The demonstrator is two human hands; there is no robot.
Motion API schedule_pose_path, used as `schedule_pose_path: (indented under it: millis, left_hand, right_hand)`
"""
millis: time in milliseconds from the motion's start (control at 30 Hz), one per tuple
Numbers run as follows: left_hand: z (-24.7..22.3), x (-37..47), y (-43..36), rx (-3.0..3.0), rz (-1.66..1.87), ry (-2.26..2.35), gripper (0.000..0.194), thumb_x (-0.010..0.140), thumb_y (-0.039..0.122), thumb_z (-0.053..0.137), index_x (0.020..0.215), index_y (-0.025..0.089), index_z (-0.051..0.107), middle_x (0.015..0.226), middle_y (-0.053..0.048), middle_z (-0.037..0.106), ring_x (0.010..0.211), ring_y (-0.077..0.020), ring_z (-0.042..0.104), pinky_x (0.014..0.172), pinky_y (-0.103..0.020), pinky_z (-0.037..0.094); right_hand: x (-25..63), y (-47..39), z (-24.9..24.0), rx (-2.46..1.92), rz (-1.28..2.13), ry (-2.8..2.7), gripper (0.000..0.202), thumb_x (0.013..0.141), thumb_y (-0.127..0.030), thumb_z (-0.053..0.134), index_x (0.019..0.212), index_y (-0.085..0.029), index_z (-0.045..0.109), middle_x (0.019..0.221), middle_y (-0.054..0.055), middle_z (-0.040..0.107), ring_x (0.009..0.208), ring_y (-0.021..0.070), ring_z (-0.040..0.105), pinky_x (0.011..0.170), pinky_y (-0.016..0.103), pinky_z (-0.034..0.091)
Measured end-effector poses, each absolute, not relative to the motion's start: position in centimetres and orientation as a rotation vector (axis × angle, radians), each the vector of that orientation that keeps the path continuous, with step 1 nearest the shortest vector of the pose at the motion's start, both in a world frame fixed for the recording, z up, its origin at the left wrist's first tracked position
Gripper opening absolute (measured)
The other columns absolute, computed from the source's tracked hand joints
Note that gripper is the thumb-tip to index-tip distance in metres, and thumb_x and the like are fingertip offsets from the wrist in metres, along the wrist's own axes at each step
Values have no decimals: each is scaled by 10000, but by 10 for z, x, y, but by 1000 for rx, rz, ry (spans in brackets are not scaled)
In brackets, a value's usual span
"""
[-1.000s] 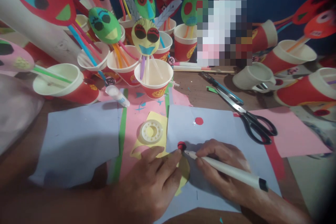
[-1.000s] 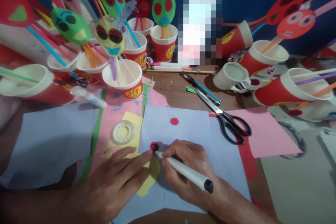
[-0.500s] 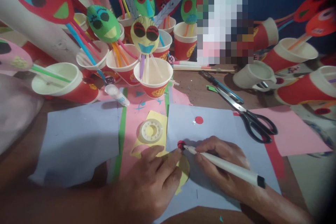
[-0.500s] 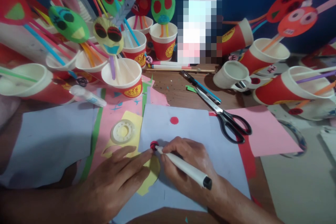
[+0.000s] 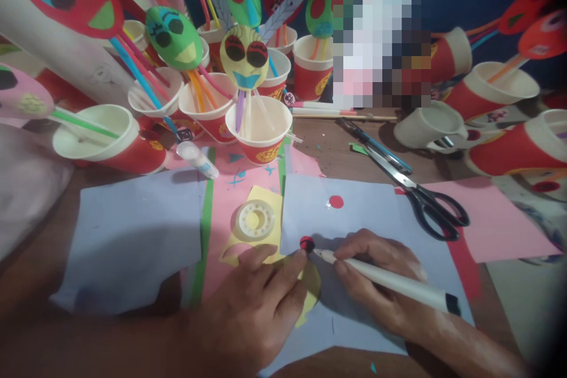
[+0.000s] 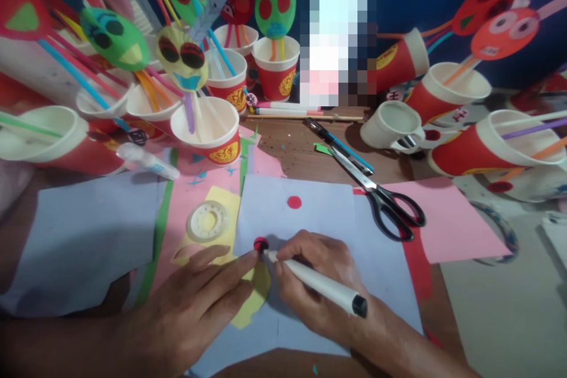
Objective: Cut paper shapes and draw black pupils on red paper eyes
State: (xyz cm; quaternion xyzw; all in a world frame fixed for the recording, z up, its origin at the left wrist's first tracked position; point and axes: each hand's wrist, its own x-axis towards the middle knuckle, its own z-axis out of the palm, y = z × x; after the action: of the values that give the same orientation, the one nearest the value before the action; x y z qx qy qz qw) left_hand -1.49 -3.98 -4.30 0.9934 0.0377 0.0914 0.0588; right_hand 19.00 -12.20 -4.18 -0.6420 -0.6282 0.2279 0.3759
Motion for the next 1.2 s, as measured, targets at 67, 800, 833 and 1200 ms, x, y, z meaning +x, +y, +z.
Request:
schedule_pose_path:
  millis: [67, 800, 833, 1200]
  left_hand:
    - [-43, -15, -39, 3017, 247, 106, 266, 911, 152, 385, 1060, 130, 604, 1249, -135, 577, 987, -207, 572, 960, -389, 293]
    - [-35, -16, -36, 2889, 249, 146, 249, 901, 183, 416, 1053, 146, 610, 1249, -105, 566, 1032, -211, 537, 940, -356, 353]
    - [-33, -16, -35, 2836, 233, 181, 247, 901, 193, 419, 1053, 152, 610, 1246, -91, 566, 1021, -208, 538, 934, -348, 368]
    - [-39, -18, -29, 2809, 317, 218, 292, 858, 38, 387, 1012, 143, 612, 1252, -73, 580, 1005, -187, 557, 984, -354, 347]
  right_hand:
    - [190, -122, -42, -1645, 582, -1605, 75, 794, -143, 543, 764, -211, 549, 582, -48, 586, 443, 86, 534, 448, 211, 402]
    - [189, -120, -41, -1682, 587, -1623, 81, 784, -152, 528, 727, -200, 557, 540, -48, 572, 416, 84, 509, 433, 209, 395]
    - [189, -120, -41, -1687, 592, -1620, 88, 779, -145, 525, 721, -203, 556, 533, -50, 569, 410, 84, 503, 432, 210, 398]
    - [189, -122, -44, -1706, 611, -1586, 87, 783, -175, 522, 713, -196, 568, 545, -39, 572, 419, 88, 492, 464, 221, 429]
